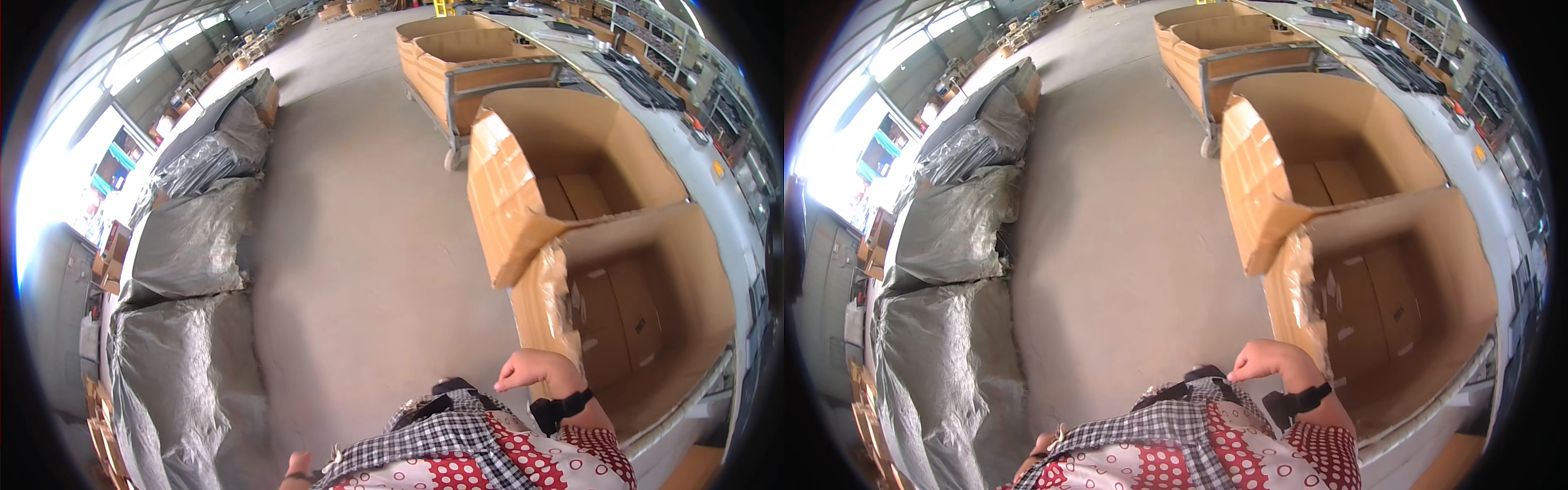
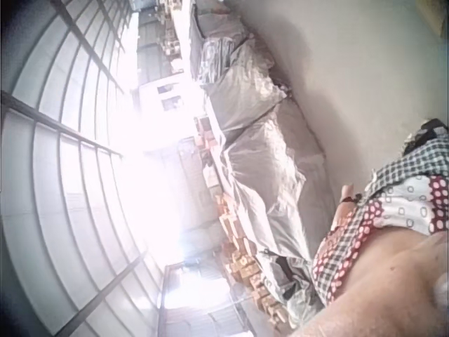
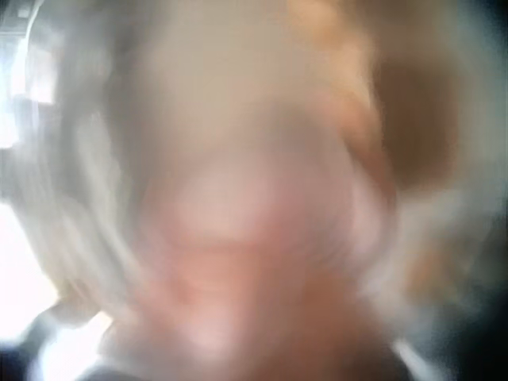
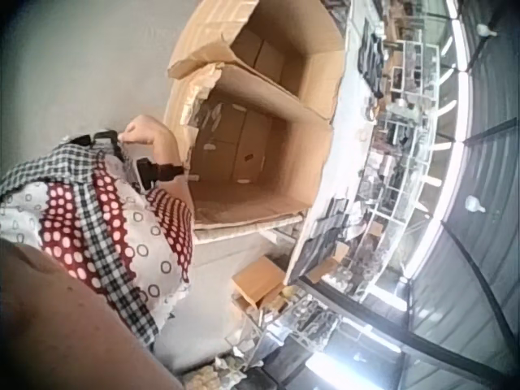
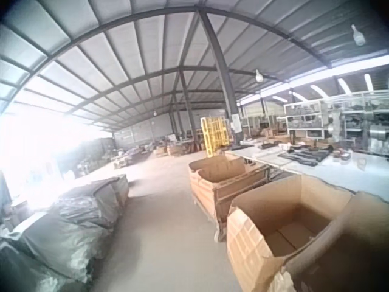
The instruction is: The person is packaging long objects into black plastic sleeves, labeling them, and then organizing them in a warehouse setting.
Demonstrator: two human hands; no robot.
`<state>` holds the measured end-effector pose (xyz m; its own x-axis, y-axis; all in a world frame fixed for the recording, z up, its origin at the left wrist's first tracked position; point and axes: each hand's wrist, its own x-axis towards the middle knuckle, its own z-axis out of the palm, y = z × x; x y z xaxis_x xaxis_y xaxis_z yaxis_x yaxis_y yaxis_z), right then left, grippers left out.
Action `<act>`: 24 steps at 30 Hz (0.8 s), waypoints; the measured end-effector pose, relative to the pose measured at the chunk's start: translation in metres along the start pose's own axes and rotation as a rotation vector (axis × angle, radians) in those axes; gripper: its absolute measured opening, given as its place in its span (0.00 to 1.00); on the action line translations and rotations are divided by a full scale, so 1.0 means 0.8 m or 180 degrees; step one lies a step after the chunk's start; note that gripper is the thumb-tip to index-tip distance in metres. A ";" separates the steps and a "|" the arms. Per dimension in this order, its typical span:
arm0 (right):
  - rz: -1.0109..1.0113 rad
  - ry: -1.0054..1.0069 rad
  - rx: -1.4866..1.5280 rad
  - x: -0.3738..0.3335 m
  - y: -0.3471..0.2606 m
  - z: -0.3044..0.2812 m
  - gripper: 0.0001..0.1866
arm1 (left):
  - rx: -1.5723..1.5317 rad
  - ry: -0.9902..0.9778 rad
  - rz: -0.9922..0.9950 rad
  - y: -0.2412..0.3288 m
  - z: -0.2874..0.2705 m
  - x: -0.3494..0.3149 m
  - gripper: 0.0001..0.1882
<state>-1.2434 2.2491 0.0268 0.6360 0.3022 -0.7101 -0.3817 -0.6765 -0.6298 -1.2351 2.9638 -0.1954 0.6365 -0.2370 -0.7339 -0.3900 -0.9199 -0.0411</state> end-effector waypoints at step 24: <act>0.1668 0.1641 0.1267 0.520 0.201 -0.216 0.15 | -0.4997 0.1745 0.0383 -0.130 -0.866 0.738 0.12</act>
<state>-0.9241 2.1503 -0.3154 0.5003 -0.3961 -0.7699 -0.8604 -0.3270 -0.3908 -0.3578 2.7031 -0.1548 0.9292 -0.0870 -0.3593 0.3358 -0.2077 0.9188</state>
